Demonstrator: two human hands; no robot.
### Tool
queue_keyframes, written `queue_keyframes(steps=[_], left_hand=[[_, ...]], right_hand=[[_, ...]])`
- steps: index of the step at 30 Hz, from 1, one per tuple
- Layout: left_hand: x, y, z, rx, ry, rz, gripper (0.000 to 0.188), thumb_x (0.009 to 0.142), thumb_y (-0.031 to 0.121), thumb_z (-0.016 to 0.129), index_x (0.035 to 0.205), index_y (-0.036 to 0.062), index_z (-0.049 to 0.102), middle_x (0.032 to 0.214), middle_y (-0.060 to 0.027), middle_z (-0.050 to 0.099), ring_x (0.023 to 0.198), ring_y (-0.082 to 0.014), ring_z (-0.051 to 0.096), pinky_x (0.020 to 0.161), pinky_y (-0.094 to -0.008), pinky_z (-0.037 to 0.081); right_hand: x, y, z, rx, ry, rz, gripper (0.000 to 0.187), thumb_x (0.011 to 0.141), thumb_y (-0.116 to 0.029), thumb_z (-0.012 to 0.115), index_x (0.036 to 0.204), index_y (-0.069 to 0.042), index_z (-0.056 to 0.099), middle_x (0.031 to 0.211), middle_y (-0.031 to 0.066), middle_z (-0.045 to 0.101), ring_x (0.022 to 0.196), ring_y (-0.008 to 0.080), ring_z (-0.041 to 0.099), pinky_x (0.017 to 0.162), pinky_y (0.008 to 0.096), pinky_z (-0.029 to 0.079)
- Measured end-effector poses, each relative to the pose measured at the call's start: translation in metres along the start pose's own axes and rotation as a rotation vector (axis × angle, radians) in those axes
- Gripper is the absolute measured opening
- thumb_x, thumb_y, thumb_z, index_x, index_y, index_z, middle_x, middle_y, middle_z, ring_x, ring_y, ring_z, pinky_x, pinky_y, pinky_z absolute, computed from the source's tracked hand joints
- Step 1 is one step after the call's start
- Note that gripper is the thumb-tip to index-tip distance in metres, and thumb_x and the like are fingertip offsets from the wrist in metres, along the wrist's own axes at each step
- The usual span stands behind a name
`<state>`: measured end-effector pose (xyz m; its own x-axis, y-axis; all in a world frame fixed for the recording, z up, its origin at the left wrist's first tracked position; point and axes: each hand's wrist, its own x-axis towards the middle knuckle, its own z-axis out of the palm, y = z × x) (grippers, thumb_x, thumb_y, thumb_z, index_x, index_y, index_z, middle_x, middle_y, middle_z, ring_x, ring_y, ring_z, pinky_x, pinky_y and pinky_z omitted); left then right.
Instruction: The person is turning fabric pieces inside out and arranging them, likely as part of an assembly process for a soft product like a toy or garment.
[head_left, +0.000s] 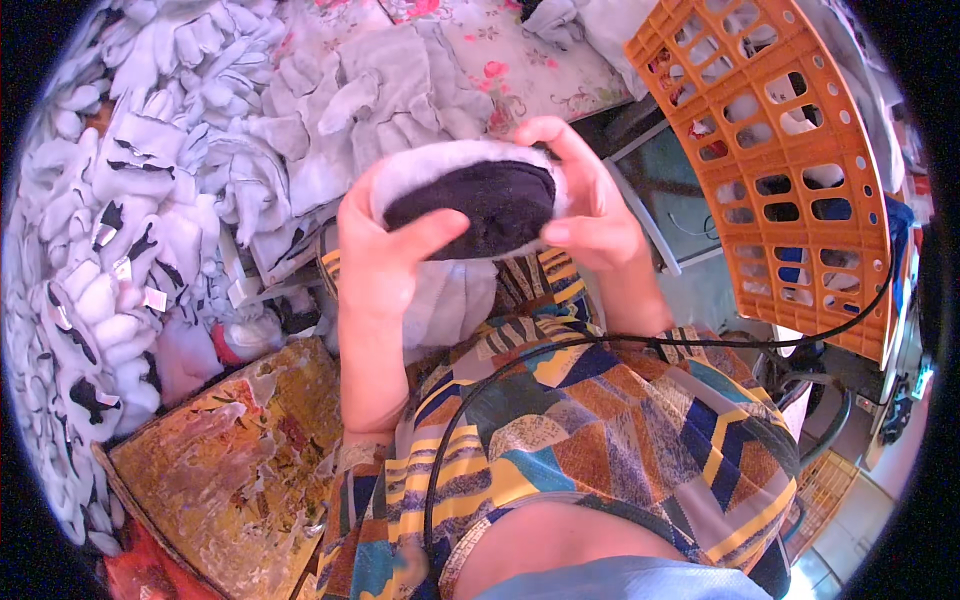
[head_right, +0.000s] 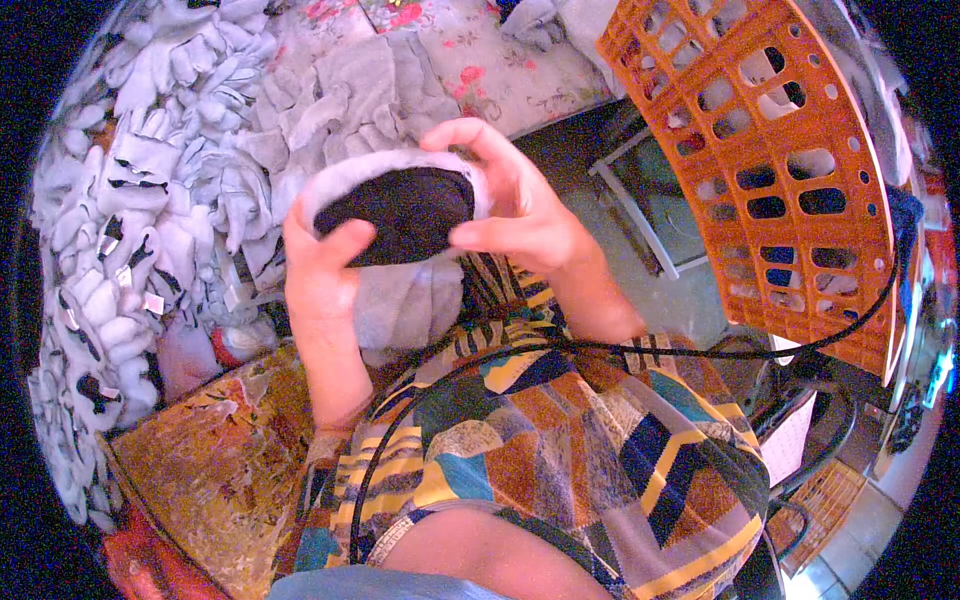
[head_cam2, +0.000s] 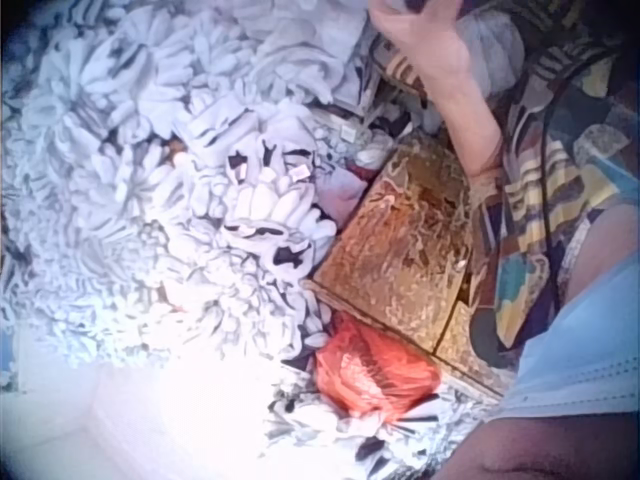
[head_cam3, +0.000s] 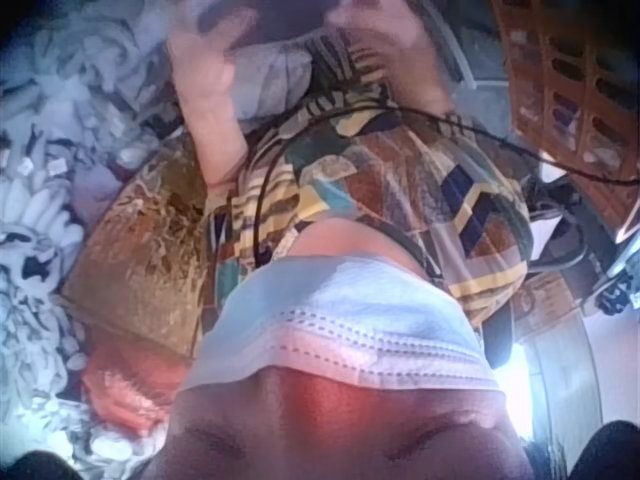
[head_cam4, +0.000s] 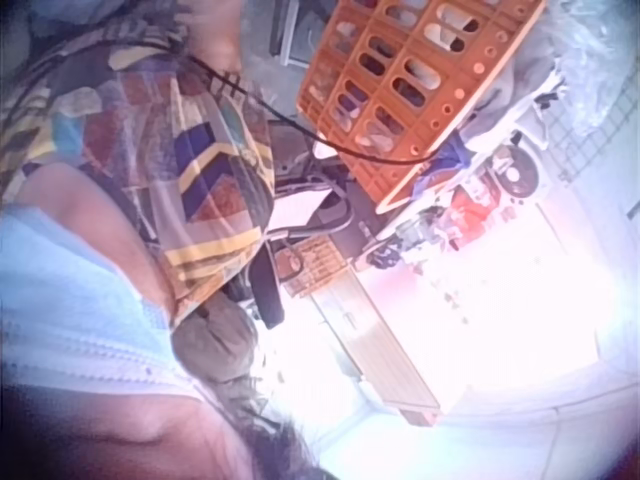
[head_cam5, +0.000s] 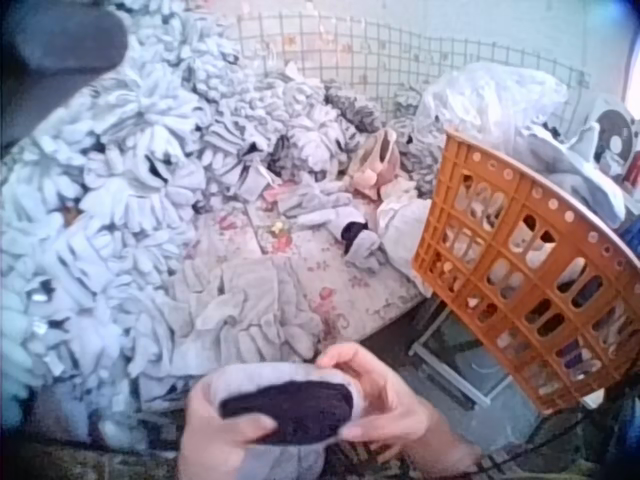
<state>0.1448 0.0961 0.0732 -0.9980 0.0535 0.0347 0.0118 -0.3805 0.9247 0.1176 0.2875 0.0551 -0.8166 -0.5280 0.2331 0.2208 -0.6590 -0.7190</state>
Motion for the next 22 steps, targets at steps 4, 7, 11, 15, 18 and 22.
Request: queue_keyframes(steps=[4,7,11,15,18,22], left_hand=[[-0.006,-0.02,0.01,0.803,0.434,0.42,0.024,0.064,0.003,0.075,0.074,0.0066,0.053,0.088,-0.004,0.065,0.08,-0.0153,0.06,0.074,-0.0319,0.042],[-0.002,-0.032,0.017,1.216,0.482,0.902,0.019,0.067,0.008,0.07,0.071,0.0086,0.051,0.088,-0.0038,0.064,0.085,-0.021,0.059,0.08,-0.0359,0.036],[-0.002,-0.035,0.027,1.356,0.314,0.974,0.017,0.075,0.02,0.064,0.073,0.0076,0.052,0.087,-0.0062,0.062,0.09,-0.0247,0.059,0.082,-0.0383,0.034],[-0.007,-0.045,0.031,1.308,0.235,0.968,0.017,0.07,0.014,0.065,0.071,0.008,0.049,0.081,-0.0044,0.061,0.082,-0.0218,0.059,0.079,-0.0369,0.032],[-0.012,-0.051,0.041,1.207,0.194,1.023,0.018,0.062,0.01,0.063,0.066,0.0101,0.046,0.077,-0.0028,0.058,0.077,-0.019,0.059,0.076,-0.0349,0.029],[-0.016,-0.051,0.041,1.2,0.138,1.004,0.02,0.06,0.013,0.065,0.065,0.0107,0.045,0.076,-0.0026,0.058,0.076,-0.0188,0.059,0.075,-0.0343,0.028]], right_hand=[[0.009,0.02,0.01,-0.97,0.491,-0.439,0.039,0.059,0.003,0.071,0.095,-0.003,0.055,0.092,0.0065,0.06,0.088,0.0199,0.06,0.079,0.0316,0.049],[0.019,0.017,0.001,-1.457,0.406,-0.842,0.029,0.053,0.001,0.069,0.079,-0.004,0.058,0.079,0.0076,0.059,0.075,0.0243,0.059,0.066,0.0324,0.048],[0.028,0.016,-0.001,-1.482,0.397,-0.985,0.017,0.056,-0.008,0.067,0.067,-0.004,0.053,0.067,0.0089,0.053,0.061,0.0262,0.055,0.054,0.0323,0.043],[0.029,0.017,-0.008,-1.467,0.407,-0.927,0.017,0.059,-0.009,0.065,0.064,-0.004,0.049,0.061,0.0086,0.048,0.056,0.024,0.051,0.049,0.0323,0.039],[0.027,0.022,-0.014,-1.308,0.473,-0.879,0.013,0.065,-0.008,0.063,0.068,-0.004,0.051,0.064,0.0072,0.05,0.055,0.0186,0.048,0.048,0.0284,0.037],[0.036,0.019,-0.009,-1.226,0.641,-0.877,0.022,0.066,-0.01,0.067,0.086,-0.003,0.061,0.086,0.0073,0.063,0.056,0.0183,0.047,0.05,0.0261,0.038]])
